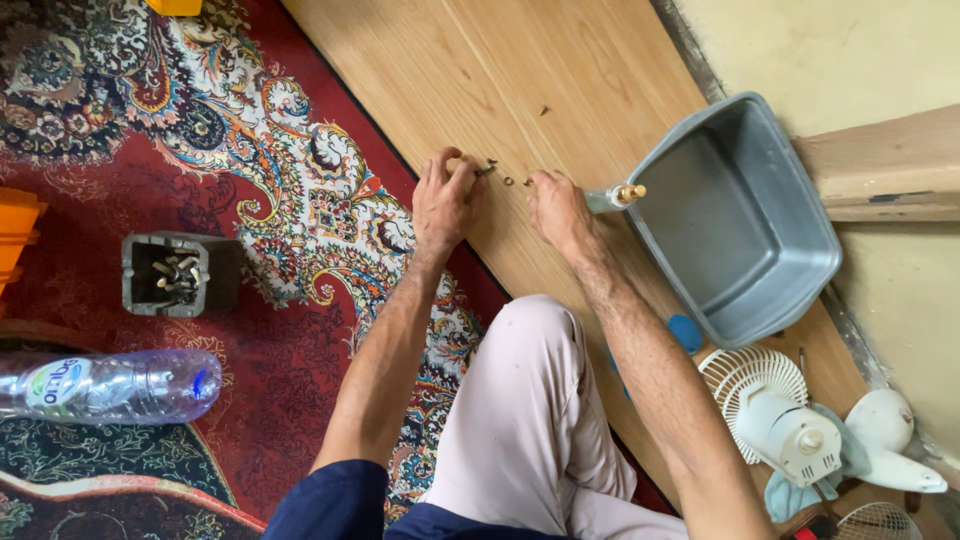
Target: The person sits on the floor and assembles a small electric fan. They use a screwdriver to attach the fan blades to the motor housing, secure the central cap, and tighten screws on the fan cage.
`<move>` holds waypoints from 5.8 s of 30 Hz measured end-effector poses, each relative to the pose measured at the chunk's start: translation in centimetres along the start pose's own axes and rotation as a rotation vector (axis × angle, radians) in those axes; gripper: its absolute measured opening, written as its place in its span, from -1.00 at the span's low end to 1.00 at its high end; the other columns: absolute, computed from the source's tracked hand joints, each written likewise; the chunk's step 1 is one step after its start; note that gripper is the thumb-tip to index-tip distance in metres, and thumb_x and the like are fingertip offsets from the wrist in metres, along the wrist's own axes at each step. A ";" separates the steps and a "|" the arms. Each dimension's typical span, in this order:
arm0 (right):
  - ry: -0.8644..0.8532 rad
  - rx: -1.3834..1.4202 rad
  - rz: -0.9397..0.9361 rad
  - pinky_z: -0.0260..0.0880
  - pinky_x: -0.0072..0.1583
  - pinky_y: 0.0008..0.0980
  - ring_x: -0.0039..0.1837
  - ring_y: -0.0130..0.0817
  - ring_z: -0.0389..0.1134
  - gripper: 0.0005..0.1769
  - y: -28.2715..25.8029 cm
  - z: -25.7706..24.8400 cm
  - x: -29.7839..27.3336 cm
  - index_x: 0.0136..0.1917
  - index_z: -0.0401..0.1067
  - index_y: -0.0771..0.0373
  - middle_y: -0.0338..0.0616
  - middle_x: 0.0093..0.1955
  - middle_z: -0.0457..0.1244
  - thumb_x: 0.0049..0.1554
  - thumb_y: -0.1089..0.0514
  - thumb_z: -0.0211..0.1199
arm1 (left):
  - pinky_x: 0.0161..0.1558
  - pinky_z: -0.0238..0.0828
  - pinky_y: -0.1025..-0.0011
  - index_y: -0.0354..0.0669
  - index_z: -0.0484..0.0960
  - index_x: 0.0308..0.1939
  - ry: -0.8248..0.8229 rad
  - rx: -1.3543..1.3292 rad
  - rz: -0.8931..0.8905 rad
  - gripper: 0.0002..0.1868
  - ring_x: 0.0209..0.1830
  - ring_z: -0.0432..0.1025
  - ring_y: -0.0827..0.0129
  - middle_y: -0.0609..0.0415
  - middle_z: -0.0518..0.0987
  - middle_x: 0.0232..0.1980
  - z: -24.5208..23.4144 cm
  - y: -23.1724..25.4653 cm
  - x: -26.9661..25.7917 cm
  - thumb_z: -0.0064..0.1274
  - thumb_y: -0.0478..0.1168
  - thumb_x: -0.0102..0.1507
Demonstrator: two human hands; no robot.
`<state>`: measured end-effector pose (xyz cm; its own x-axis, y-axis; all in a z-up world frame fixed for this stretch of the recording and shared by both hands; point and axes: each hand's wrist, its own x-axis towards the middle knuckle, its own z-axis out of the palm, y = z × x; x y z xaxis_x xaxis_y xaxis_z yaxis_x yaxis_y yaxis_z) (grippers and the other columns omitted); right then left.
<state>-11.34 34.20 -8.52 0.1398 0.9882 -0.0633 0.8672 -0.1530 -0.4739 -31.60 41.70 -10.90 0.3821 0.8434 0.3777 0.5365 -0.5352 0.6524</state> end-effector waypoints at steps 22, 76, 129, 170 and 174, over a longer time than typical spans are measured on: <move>0.216 0.211 -0.068 0.47 -0.05 -0.10 -0.10 0.02 0.44 -0.87 -4.4 -2.4 -0.6 -0.08 0.56 0.29 0.08 -0.11 0.40 0.09 0.23 0.30 | -0.04 0.53 0.21 -0.01 0.64 0.01 0.006 -0.086 -0.048 -0.67 -0.02 0.50 0.15 0.03 0.48 0.19 0.1 -0.3 -0.3 0.32 -0.07 0.22; 0.785 0.337 0.689 0.49 -0.03 -0.39 -0.10 -0.39 0.50 -0.87 21.7 -17.3 -50.4 0.00 0.61 0.24 -0.10 -0.12 0.47 0.15 0.25 0.36 | 0.32 0.34 0.12 -0.12 0.30 0.44 -1.156 -0.211 -0.060 0.04 0.39 0.28 -0.09 -0.31 0.21 0.42 19.1 41.8 -22.5 0.24 0.39 0.07; 0.378 0.884 0.809 0.51 0.00 -0.43 -0.05 -0.43 0.48 -0.59 24.9 -21.4 -52.6 0.26 0.55 0.29 -0.08 0.02 0.48 0.12 0.30 0.30 | 0.32 0.28 0.07 0.17 0.51 0.31 -1.584 -0.119 0.630 -0.05 0.33 0.38 0.08 0.05 0.53 0.28 20.4 50.4 -12.6 0.53 -0.16 -0.18; 0.288 1.010 0.780 0.55 0.03 -0.46 -0.08 -0.48 0.50 -0.81 23.9 -22.2 -54.4 0.04 0.56 0.40 -0.09 -0.11 0.47 0.15 0.35 0.25 | 0.26 0.25 -0.28 -0.12 0.36 0.36 -1.508 0.296 0.821 -0.10 0.40 0.22 -0.06 -0.07 0.36 0.37 19.8 54.3 -15.0 0.43 -0.21 -0.04; 0.249 0.880 0.752 0.54 0.00 -0.47 -0.09 -0.48 0.49 -0.84 23.8 -22.2 -54.3 -0.01 0.56 0.40 -0.10 -0.13 0.46 0.12 0.31 0.34 | 0.23 0.25 -0.33 -0.15 0.35 0.37 -1.507 0.311 0.819 -0.15 0.39 0.22 -0.09 -0.12 0.35 0.37 20.1 54.2 -15.5 0.37 -0.25 0.03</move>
<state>12.37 -23.31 3.13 0.6481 0.6090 -0.4573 -0.0859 -0.5382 -0.8384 6.65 -1.32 5.44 0.8148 -0.3083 -0.4909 -0.0935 -0.9057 0.4135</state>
